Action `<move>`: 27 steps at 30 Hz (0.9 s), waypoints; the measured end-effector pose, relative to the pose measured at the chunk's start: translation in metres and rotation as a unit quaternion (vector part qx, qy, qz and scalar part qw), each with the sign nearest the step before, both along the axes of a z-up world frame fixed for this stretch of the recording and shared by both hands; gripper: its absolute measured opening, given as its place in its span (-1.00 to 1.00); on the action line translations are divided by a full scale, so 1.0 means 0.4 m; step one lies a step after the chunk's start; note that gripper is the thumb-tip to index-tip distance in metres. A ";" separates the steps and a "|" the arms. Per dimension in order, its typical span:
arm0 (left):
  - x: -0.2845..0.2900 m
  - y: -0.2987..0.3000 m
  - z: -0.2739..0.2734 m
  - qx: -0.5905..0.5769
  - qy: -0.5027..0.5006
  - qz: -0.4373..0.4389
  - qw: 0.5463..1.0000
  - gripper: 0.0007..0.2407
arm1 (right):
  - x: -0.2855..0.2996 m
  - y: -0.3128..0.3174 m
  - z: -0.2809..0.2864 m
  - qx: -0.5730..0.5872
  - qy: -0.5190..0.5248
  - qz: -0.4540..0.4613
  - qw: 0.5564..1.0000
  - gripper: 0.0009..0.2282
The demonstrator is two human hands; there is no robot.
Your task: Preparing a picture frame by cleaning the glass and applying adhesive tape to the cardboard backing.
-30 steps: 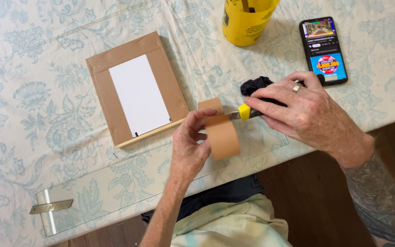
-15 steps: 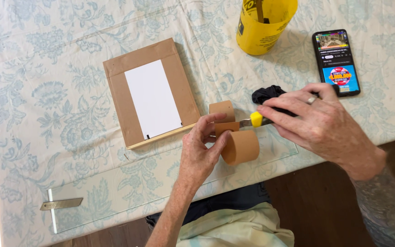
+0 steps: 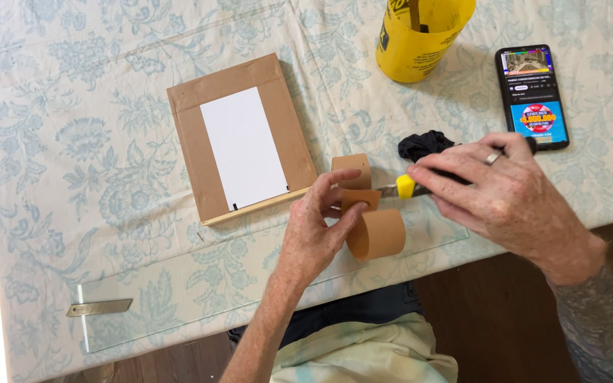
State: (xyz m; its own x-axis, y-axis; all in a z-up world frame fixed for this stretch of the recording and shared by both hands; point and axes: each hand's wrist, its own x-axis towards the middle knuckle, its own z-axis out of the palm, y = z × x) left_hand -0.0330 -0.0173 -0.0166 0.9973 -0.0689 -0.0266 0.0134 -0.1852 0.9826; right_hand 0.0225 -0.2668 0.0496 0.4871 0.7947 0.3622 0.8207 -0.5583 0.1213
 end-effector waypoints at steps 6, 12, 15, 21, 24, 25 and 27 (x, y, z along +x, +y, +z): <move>0.002 0.006 -0.004 0.002 -0.007 -0.014 1.000 -0.69 | 0.002 -0.005 0.002 0.001 0.001 0.005 1.000 -0.68; 0.002 0.004 0.001 0.000 -0.005 -0.020 1.000 -0.71 | -0.001 0.001 0.004 -0.001 0.008 0.006 1.000 -0.69; 0.002 0.013 0.000 0.006 -0.009 -0.027 1.000 -0.68 | -0.008 0.009 -0.002 -0.007 0.001 -0.002 1.000 -0.69; 0.003 0.014 0.007 0.003 0.024 -0.026 0.999 -0.67 | -0.009 0.003 -0.004 -0.001 0.006 0.002 1.000 -0.66; 0.005 0.014 0.010 0.004 0.031 -0.038 0.999 -0.67 | -0.013 0.011 -0.008 0.001 0.019 0.000 1.000 -0.65; 0.006 0.013 0.009 -0.001 0.020 -0.043 0.999 -0.66 | -0.014 0.017 -0.006 -0.001 0.016 0.003 1.000 -0.66; 0.007 0.012 0.008 -0.007 0.009 -0.047 0.999 -0.65 | -0.014 0.016 -0.004 -0.004 0.014 0.007 1.000 -0.68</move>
State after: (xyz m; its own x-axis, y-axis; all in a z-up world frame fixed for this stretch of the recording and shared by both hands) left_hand -0.0304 -0.0123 -0.0132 0.9858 -0.1621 -0.0433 0.0149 -0.1726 0.9849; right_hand 0.0169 -0.2605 0.0481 0.4851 0.8047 0.3423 0.8322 -0.5451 0.1021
